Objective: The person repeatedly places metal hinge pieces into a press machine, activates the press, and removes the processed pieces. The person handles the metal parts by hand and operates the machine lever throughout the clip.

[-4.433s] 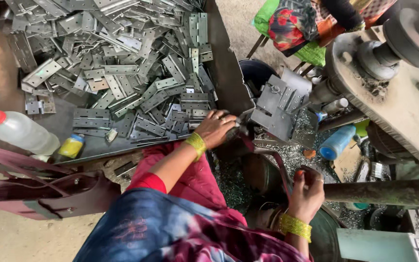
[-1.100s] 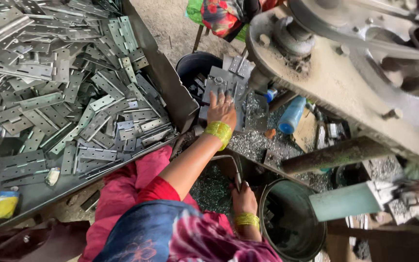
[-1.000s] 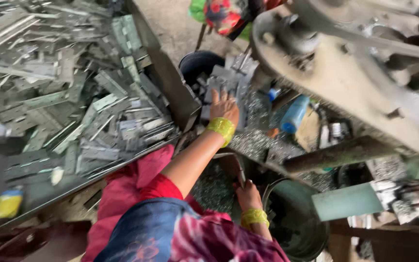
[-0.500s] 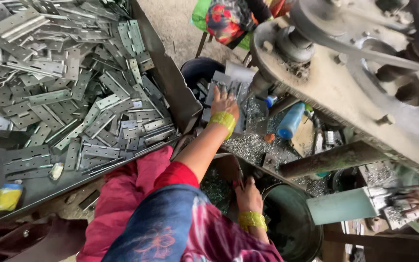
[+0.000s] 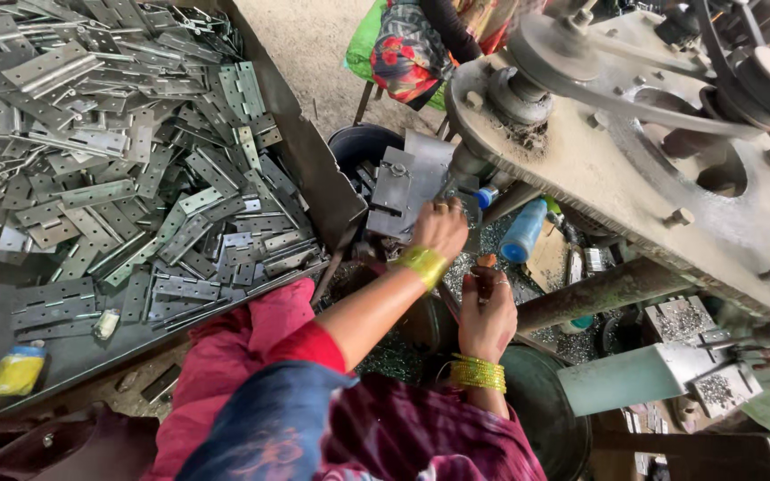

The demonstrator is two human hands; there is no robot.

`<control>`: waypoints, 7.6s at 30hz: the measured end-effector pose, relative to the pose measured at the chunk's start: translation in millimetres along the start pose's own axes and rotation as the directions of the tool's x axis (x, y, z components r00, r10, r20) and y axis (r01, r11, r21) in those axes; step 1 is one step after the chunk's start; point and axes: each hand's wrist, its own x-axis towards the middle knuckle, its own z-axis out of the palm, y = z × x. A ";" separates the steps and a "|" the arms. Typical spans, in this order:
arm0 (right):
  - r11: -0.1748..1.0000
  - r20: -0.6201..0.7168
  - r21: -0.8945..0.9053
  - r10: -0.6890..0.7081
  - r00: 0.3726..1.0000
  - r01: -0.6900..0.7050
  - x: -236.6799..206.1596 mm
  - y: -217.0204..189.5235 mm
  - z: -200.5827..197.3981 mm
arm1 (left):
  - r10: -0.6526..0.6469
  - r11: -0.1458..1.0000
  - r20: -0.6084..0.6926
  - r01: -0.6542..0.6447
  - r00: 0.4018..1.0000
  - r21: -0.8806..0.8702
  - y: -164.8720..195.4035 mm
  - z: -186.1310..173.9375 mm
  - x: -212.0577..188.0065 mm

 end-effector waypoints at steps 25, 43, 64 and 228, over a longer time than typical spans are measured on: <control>0.825 0.471 -0.522 0.491 0.732 -0.217 -58.7 122.7 49.2 | -0.167 0.981 0.072 0.159 0.983 0.111 -24.4 -28.2 -46.9; 0.835 0.466 -0.479 0.504 0.727 -0.272 -63.8 188.1 63.5 | -0.152 0.988 0.443 0.123 0.883 0.094 -32.8 -37.4 -32.1; 0.844 0.427 -0.451 0.489 0.760 -0.290 -95.1 162.4 71.4 | -0.218 0.974 0.224 0.225 0.950 -0.007 -41.6 -29.9 -17.4; 0.829 0.420 -0.467 0.514 0.748 -0.307 -85.6 180.5 71.8 | -0.192 0.981 0.270 0.185 0.943 0.053 -34.2 -34.6 -27.1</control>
